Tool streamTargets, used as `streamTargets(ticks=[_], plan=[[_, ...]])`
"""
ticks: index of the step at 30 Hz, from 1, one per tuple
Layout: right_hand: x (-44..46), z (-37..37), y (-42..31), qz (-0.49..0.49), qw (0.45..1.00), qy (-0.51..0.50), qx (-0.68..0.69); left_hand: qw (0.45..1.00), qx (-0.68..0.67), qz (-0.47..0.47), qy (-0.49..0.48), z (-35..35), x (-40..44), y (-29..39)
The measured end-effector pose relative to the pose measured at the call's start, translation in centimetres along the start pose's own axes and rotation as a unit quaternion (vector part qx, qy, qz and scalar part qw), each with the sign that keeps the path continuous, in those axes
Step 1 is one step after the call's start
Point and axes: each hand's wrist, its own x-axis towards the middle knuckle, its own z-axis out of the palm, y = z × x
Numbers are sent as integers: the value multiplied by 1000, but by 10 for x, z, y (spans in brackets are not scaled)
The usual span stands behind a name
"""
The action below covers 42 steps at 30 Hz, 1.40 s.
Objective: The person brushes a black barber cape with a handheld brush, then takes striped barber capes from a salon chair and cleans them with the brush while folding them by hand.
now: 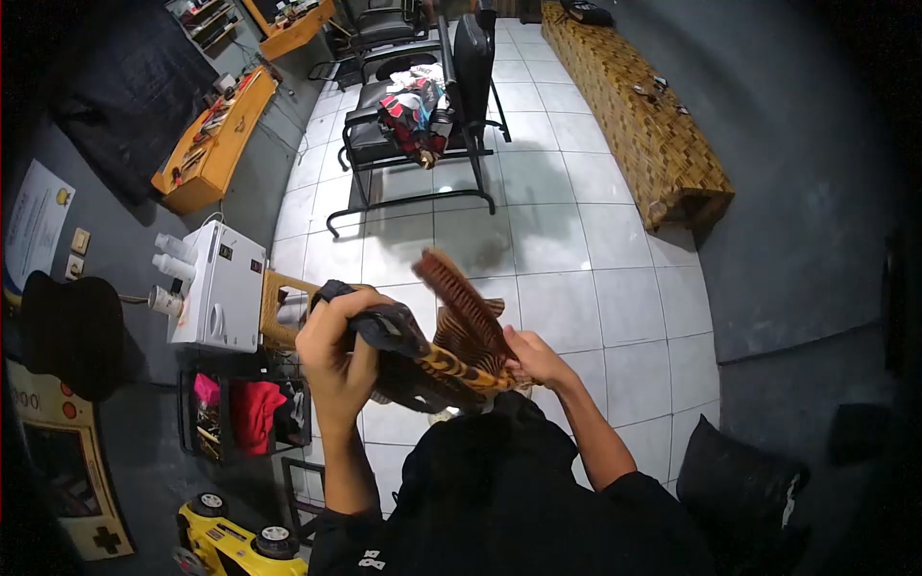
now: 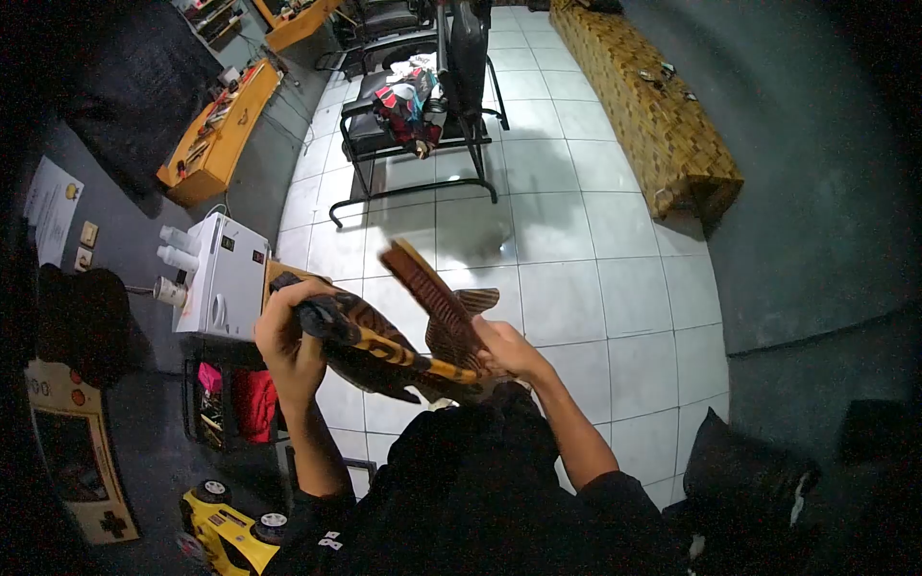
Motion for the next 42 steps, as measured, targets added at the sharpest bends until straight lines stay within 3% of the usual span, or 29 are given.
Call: streamTargets(ticks=[3, 5, 6, 8, 10, 12, 14, 15, 17, 19, 20, 22, 23, 26, 28, 30, 32, 34, 37, 38, 40, 42], plan=[[-10, 32, -36, -78, 982, -146, 93, 997, 50, 57, 19, 9, 4, 1], [-5, 47, -32, -14, 960, -246, 132, 991, 77, 74, 83, 10, 5, -5], [1, 53, -25, 17, 974, -216, 64, 986, 90, 83, 113, 10, 7, -7], [28, 46, 41, 30, 980, -147, -129, 985, -55, 4, 166, 8, 8, -11], [41, 16, 135, -22, 901, -30, -432, 981, -41, 32, 189, 1, 14, -10], [31, -4, 159, 153, 842, 24, -518, 977, -60, 5, 202, -2, 14, -8], [57, -53, 284, 143, 817, 35, -557, 973, -69, 16, 218, -2, 14, -5], [52, -50, 258, 151, 827, 43, -539, 971, -92, 6, 219, -2, 15, -1], [42, -47, 192, 166, 845, 60, -505, 991, -34, -44, 122, -15, 10, -12], [45, -35, 135, -15, 916, 132, -380, 995, 80, -54, 35, -22, 7, -18], [35, -17, 75, -22, 965, 99, -241, 997, 60, -52, 10, -20, 7, -16], [11, 13, -23, -22, 1000, -7, -2, 993, 98, -44, -49, -16, 7, -9], [4, 21, -43, -19, 993, -78, 91, 993, 93, -54, -54, -11, 4, -8], [2, 38, -56, -46, 955, -247, 159, 989, 143, -15, -20, -7, 6, -3], [15, 39, -33, 52, 959, -266, 85, 987, 160, -2, 31, -6, 5, -9], [28, 28, 13, 32, 969, -187, -159, 985, 152, 6, 83, -12, 2, -17], [36, -2, 97, 48, 906, -126, -402, 986, 56, -20, 153, -14, 4, -9], [40, -38, 192, 87, 825, -38, -557, 980, 85, 9, 177, -18, 3, -16], [4, -39, 155, 154, 810, 112, -554, 982, 105, -54, 146, -15, 3, -4], [9, -47, 148, 135, 821, 96, -546, 972, 200, -65, 103, -18, 4, -4], [23, -66, 129, 104, 843, 65, -523, 957, 256, -135, -4, -15, 1, -7], [8, -38, 40, -10, 934, 106, -341, 954, 255, -147, -58, -4, -2, -6]])
